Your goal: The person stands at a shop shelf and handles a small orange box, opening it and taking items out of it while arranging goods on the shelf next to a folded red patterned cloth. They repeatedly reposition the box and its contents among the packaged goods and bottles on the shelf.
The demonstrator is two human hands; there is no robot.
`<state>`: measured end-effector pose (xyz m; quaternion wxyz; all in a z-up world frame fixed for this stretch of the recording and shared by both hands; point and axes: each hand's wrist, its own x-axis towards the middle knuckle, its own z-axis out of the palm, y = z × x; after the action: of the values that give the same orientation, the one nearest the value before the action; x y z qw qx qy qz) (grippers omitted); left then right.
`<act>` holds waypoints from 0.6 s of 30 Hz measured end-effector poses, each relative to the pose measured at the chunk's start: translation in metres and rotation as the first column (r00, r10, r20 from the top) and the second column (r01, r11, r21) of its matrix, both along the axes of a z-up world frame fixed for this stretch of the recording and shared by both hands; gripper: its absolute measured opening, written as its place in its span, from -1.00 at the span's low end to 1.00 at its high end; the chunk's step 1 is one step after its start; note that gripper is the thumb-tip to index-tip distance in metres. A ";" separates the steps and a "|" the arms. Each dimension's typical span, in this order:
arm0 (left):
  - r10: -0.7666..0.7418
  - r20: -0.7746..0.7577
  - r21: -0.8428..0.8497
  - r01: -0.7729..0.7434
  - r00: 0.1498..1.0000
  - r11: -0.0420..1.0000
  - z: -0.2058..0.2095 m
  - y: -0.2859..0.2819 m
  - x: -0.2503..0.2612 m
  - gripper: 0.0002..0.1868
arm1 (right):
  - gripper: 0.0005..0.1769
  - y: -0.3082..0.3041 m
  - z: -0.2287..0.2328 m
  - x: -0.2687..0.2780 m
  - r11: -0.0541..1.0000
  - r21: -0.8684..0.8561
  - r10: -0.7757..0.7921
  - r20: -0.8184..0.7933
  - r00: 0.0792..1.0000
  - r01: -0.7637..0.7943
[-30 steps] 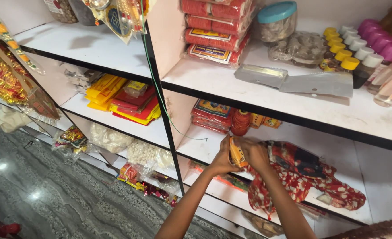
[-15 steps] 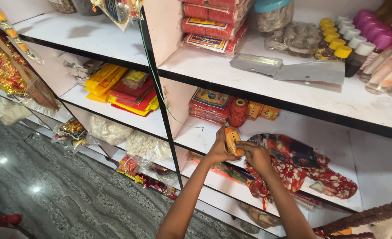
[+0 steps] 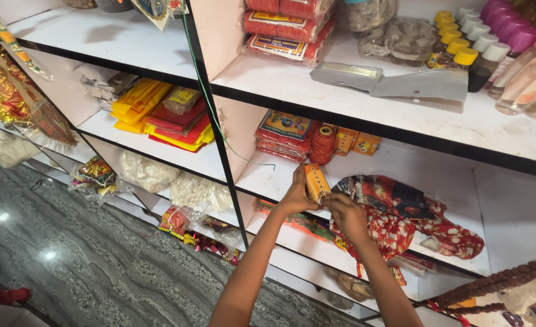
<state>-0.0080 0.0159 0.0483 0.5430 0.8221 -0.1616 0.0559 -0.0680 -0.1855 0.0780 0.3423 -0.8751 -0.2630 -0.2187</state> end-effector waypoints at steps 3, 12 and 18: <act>0.011 -0.033 0.029 -0.010 0.999 1.000 -0.001 -0.001 0.002 0.71 | -0.77 -0.004 0.003 0.006 0.999 0.026 -0.045 -0.056 0.997 0.047; 0.025 -0.027 0.037 -0.024 0.999 0.999 -0.007 0.000 0.003 0.71 | -0.73 0.005 0.001 0.001 0.998 -0.060 -0.021 0.077 0.997 0.026; 0.013 -0.015 -0.021 -0.014 1.000 1.000 0.002 -0.001 -0.004 0.69 | -0.75 0.000 -0.001 0.000 0.996 0.009 -0.089 0.017 0.996 0.088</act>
<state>-0.0117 0.0149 0.0499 0.5525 0.8178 -0.1515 0.0554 -0.0679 -0.1857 0.0769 0.3337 -0.8825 -0.2260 -0.2424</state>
